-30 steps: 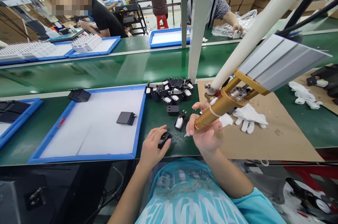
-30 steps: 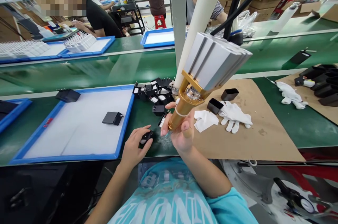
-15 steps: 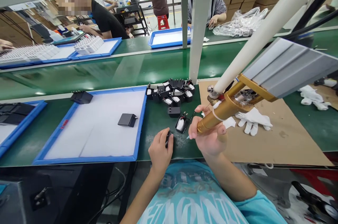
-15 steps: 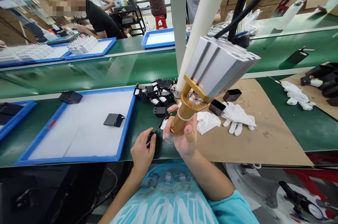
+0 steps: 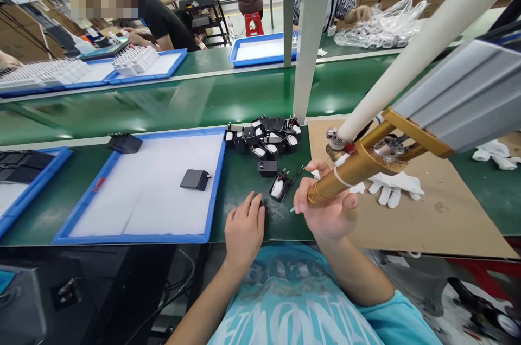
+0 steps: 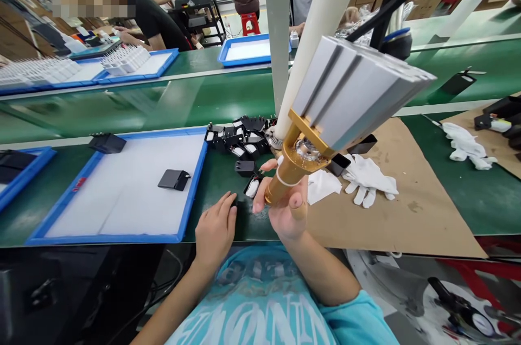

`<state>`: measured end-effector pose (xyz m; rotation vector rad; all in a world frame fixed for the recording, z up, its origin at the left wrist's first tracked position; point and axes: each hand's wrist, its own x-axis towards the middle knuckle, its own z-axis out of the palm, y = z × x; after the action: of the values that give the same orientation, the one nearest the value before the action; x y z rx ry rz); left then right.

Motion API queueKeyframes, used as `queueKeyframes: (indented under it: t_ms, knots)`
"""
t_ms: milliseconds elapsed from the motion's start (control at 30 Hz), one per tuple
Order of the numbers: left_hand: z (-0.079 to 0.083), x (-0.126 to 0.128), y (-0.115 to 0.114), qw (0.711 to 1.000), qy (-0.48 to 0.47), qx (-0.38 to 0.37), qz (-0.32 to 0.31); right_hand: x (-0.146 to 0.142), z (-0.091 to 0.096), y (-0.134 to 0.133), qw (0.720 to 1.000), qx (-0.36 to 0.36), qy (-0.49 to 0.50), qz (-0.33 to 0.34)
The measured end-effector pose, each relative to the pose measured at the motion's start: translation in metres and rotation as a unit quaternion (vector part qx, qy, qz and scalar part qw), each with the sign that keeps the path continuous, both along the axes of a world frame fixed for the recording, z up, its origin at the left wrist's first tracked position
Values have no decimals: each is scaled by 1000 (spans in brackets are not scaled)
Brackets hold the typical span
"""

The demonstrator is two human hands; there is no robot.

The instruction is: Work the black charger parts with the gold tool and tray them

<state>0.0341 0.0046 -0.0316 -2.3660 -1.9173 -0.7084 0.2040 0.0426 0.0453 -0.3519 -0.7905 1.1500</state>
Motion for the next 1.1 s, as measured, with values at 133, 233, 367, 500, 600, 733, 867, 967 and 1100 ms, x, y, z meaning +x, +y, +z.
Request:
queueKeyframes:
  t_ms: [133, 233, 367, 500, 600, 733, 867, 967, 1100]
  knots:
    - [-3, 0, 3, 992, -128, -4, -11, 2, 0, -1, 999, -21, -21, -11]
    - [-4, 2, 3, 985, -174, -12, -13, 4, 0, -2, 999, -27, -26, -16]
    - [-6, 4, 2, 995, -98, -16, 11, 6, 0, -2, 999, -26, -18, -17]
    - [-2, -2, 3, 997, 40, -53, -26, 7, 0, -4, 999, -31, -25, -24]
    - [10, -20, 6, 990, 55, -83, -104, 8, 1, -5, 998, -40, -31, -31]
    - [32, -75, 16, 1000, 15, 0, -1, 9, -1, -7, 998, -41, -38, -25]
    - [39, -137, 26, 988, 80, 39, 125, 11, -4, -9, 998, -41, -41, -30]
    - [30, -158, 28, 984, 119, -27, 131, 12, -5, -8, 998, -42, -40, -36]
    - [34, -159, 34, 981, 70, -87, 156, 12, -5, -8, 997, -49, -36, -41]
